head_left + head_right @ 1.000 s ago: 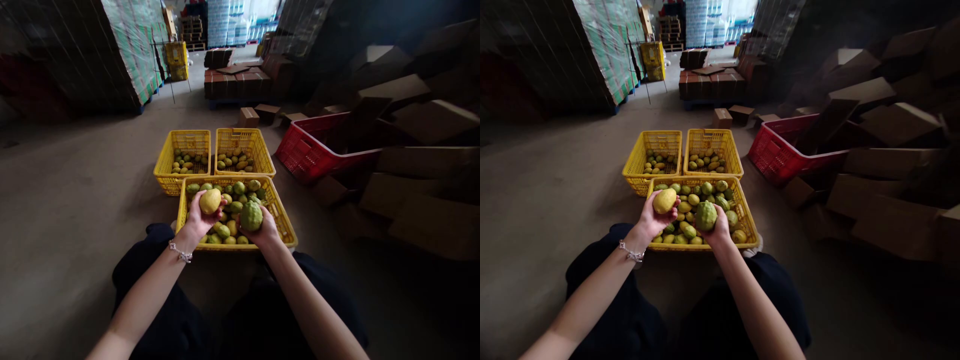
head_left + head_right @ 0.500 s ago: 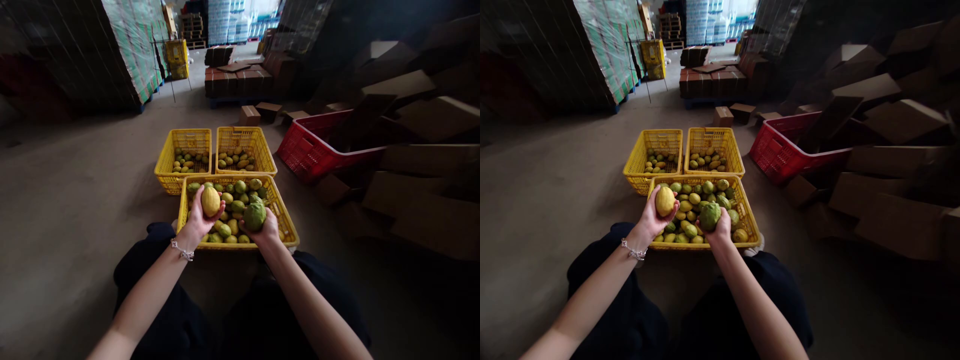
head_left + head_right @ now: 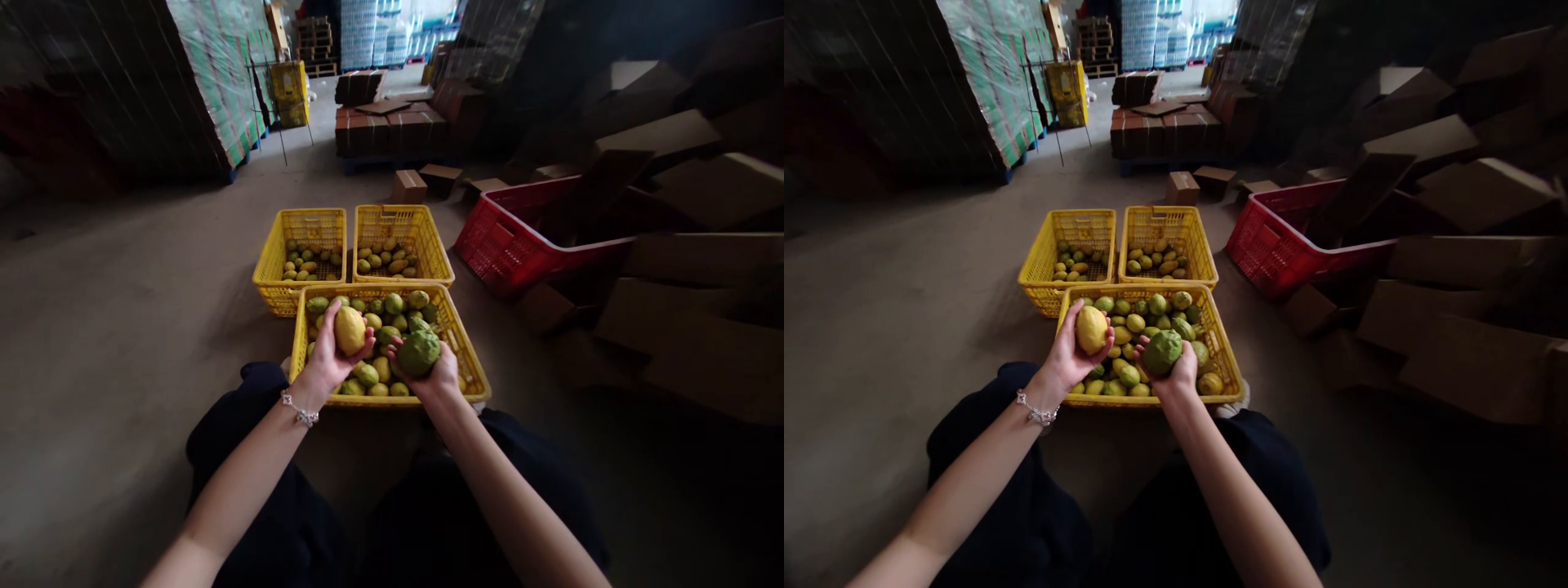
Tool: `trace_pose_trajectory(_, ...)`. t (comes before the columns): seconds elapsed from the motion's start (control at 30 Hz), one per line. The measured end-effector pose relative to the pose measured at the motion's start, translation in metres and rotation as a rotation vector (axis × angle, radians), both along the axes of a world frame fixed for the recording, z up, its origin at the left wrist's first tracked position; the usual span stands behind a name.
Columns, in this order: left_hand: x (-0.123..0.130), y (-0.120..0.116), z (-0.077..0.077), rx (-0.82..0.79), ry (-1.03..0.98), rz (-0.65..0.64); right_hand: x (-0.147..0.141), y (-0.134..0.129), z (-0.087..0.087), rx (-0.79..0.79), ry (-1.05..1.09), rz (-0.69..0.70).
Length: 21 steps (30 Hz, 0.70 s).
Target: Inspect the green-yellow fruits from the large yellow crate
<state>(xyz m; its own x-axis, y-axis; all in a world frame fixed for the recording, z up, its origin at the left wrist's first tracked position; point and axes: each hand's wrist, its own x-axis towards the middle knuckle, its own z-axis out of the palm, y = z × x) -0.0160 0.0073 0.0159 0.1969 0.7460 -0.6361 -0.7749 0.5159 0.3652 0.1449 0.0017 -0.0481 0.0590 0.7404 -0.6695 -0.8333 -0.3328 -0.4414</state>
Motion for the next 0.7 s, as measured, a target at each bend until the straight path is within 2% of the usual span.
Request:
trace_pose_trajectory(0.13, 0.000, -0.002, 0.002, -0.042, -0.019, 0.020, 0.001, 0.000, 0.008, -0.029, -0.042, -0.081)
trace_pose_trajectory(0.23, 0.002, -0.003, -0.002, -0.045, -0.026, 0.033, -0.001, -0.001, 0.017, -0.103, -0.026, -0.070)
trace_pose_trajectory(0.3, 0.004, -0.001, -0.006, -0.050, -0.009, 0.089, -0.004, -0.002, 0.020, -0.137, -0.008, -0.055)
trace_pose_trajectory(0.4, 0.005, 0.002, -0.012, -0.086, 0.017, 0.188, -0.006, -0.002, 0.017, -0.139, 0.005, -0.016)
trace_pose_trajectory(0.5, 0.004, 0.004, -0.014, -0.091, 0.010, 0.227, -0.006, -0.001, 0.012, -0.119, -0.012, 0.009)
trace_pose_trajectory(0.6, 0.003, 0.002, -0.012, -0.035, -0.034, 0.275, -0.006, -0.001, 0.010, -0.122, -0.043, -0.045)
trace_pose_trajectory(0.7, 0.002, 0.001, -0.010, 0.006, -0.059, 0.392, -0.006, -0.001, 0.013, -0.120, -0.043, -0.093)
